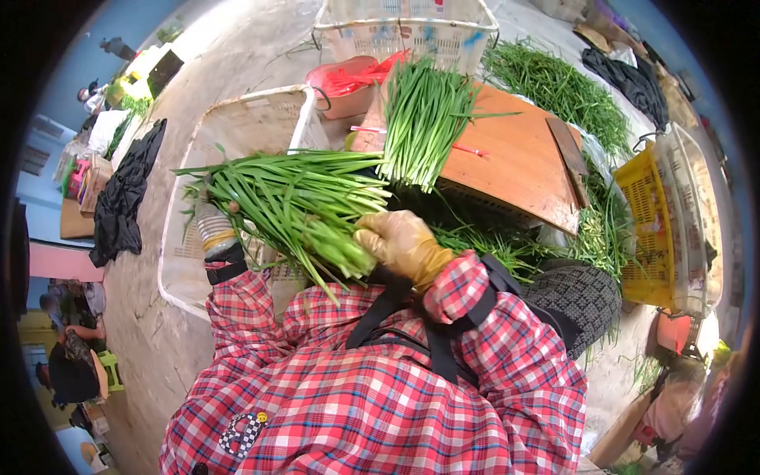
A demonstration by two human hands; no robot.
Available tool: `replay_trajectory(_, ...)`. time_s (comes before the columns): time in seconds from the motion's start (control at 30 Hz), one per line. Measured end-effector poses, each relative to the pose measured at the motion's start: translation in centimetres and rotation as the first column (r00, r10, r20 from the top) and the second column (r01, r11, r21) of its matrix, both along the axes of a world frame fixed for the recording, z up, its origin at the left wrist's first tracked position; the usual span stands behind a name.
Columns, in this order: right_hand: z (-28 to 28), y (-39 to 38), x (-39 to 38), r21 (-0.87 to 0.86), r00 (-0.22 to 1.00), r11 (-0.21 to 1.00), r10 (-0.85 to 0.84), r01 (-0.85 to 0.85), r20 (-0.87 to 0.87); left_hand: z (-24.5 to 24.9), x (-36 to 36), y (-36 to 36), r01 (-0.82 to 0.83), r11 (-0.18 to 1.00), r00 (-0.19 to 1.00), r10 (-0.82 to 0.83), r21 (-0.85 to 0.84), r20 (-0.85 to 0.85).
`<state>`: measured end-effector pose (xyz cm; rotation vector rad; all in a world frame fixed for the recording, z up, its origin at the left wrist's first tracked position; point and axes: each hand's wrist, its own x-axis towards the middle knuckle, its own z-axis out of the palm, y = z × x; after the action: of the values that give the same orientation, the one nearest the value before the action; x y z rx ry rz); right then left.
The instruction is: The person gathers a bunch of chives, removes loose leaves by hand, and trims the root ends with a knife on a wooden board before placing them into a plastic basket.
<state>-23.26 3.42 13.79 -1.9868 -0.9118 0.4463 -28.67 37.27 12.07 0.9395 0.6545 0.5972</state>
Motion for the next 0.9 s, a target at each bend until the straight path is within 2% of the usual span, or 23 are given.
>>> replay_trajectory(0.03, 0.3, -0.8, 0.7, 0.012, 0.999, 1.0, 0.023, -0.024, 0.03, -0.2, 0.7, 0.2, -0.074, 0.993, 0.992, 0.083, -0.091, 0.098)
replay_trajectory(0.07, 1.3, -1.6, 1.1, 0.029, 0.998, 0.998, 0.058, -0.059, 0.034, 0.1, 0.7, -0.1, -0.072, 0.993, 0.991, 0.081, -0.092, 0.104)
replay_trajectory(0.13, 3.3, -3.8, 1.7, -0.04, 0.972, 0.994, 0.089, -0.1, -0.217, 0.7, 0.5, -0.9, 0.069, 0.98, 0.981, -0.034, -0.185, 0.189)
replay_trajectory(0.2, 1.9, -6.6, 2.0, 0.065, 0.944, 0.997, 0.056, -0.037, -0.324, -0.6, 0.6, 0.1, 0.074, 0.967, 0.982, -0.029, -0.243, 0.185)
replay_trajectory(0.23, 2.0, -8.3, 2.2, 0.066, 0.919, 0.997, 0.052, -0.028, -0.39, -1.1, 0.6, 0.2, 0.051, 0.974, 0.99, -0.02, -0.219, 0.139)
replay_trajectory(0.3, 1.0, -12.5, 3.0, -0.017, 0.926, 1.0, 0.01, -0.018, -0.377, -3.2, 0.7, 1.4, -0.022, 0.976, 0.999, 0.027, -0.218, 0.024)
replay_trajectory(0.33, 0.1, -14.8, 3.1, -0.123, 0.934, 0.991, -0.095, 0.055, -0.343, -4.2, 0.7, 2.1, -0.02, 0.975, 0.999, 0.026, -0.219, 0.021)
replay_trajectory(0.37, -0.8, -17.5, 3.7, -0.304, 0.95, 0.951, -0.151, 0.064, -0.273, -5.1, 0.8, 2.7, -0.057, 0.979, 0.998, 0.059, -0.194, 0.004)
replay_trajectory(0.4, -2.9, -20.6, 4.4, -0.534, 0.974, 0.84, -0.191, 0.097, -0.123, -5.9, 0.9, 3.3, -0.093, 0.981, 0.996, 0.092, -0.17, -0.011)
replay_trajectory(0.43, -4.7, -23.6, 5.1, -0.84, 0.987, 0.536, -0.162, 0.091, 0.004, -6.9, 0.8, 4.1, -0.063, 0.975, 0.998, 0.066, -0.214, 0.009)
replay_trajectory(0.47, -4.7, -23.5, 4.5, -0.841, 0.987, 0.533, -0.159, 0.089, 0.003, -6.7, 0.7, 3.8, -0.066, 0.974, 0.998, 0.069, -0.216, 0.007)
replay_trajectory(0.53, -4.2, -22.5, 3.0, -0.725, 0.893, 0.523, -0.235, 0.449, 0.384, -5.8, 0.7, 3.1, -0.095, 0.985, 0.995, 0.091, -0.143, -0.036)
replay_trajectory(0.57, -2.2, -19.0, 2.6, -0.588, 0.899, 0.69, -0.236, 0.422, 0.369, -4.7, 0.6, 2.1, -0.095, 0.986, 0.995, 0.089, -0.136, -0.045)
replay_trajectory(0.6, -0.8, -15.0, 2.6, -0.381, 0.931, 0.873, -0.187, 0.304, 0.315, -4.7, 0.7, 2.0, -0.093, 0.987, 0.995, 0.087, -0.133, -0.048)
replay_trajectory(0.63, 0.5, -11.2, 2.1, -0.217, 0.973, 0.965, -0.097, 0.144, 0.211, -4.6, 0.8, 2.0, -0.087, 0.984, 0.995, 0.08, -0.155, -0.052)
replay_trajectory(0.67, 0.6, -8.1, 1.4, -0.09, 0.98, 0.995, -0.023, 0.042, 0.199, -4.5, 1.0, 2.1, -0.084, 0.981, 0.996, 0.075, -0.176, -0.053)
replay_trajectory(0.73, 1.2, -2.6, -0.2, -0.18, 0.953, 0.983, 0.019, 0.038, 0.302, -4.4, 1.2, 2.1, -0.083, 0.987, 0.996, 0.076, -0.138, -0.053)
replay_trajectory(0.8, 1.0, 0.9, 0.1, -0.467, 0.977, 0.884, 0.109, -0.011, 0.183, -3.5, 1.0, 1.3, -0.057, 0.995, 0.998, 0.058, -0.087, 0.016)
replay_trajectory(0.83, -0.8, 1.0, 0.5, -0.359, 0.957, 0.933, 0.121, -0.019, 0.263, -3.6, 1.2, 2.0, -0.054, 0.988, 0.998, 0.059, -0.148, 0.033)
replay_trajectory(0.87, -0.7, 1.2, 1.0, -0.346, 0.965, 0.938, 0.07, 0.023, 0.254, -2.2, 1.0, 1.2, -0.059, 0.988, 0.998, 0.064, -0.145, 0.03)
replay_trajectory(0.9, -0.9, 0.7, 1.9, -0.247, 0.977, 0.968, 0.024, 0.029, 0.21, -0.6, 0.7, 0.3, -0.019, 0.981, 0.999, 0.028, -0.195, 0.045)
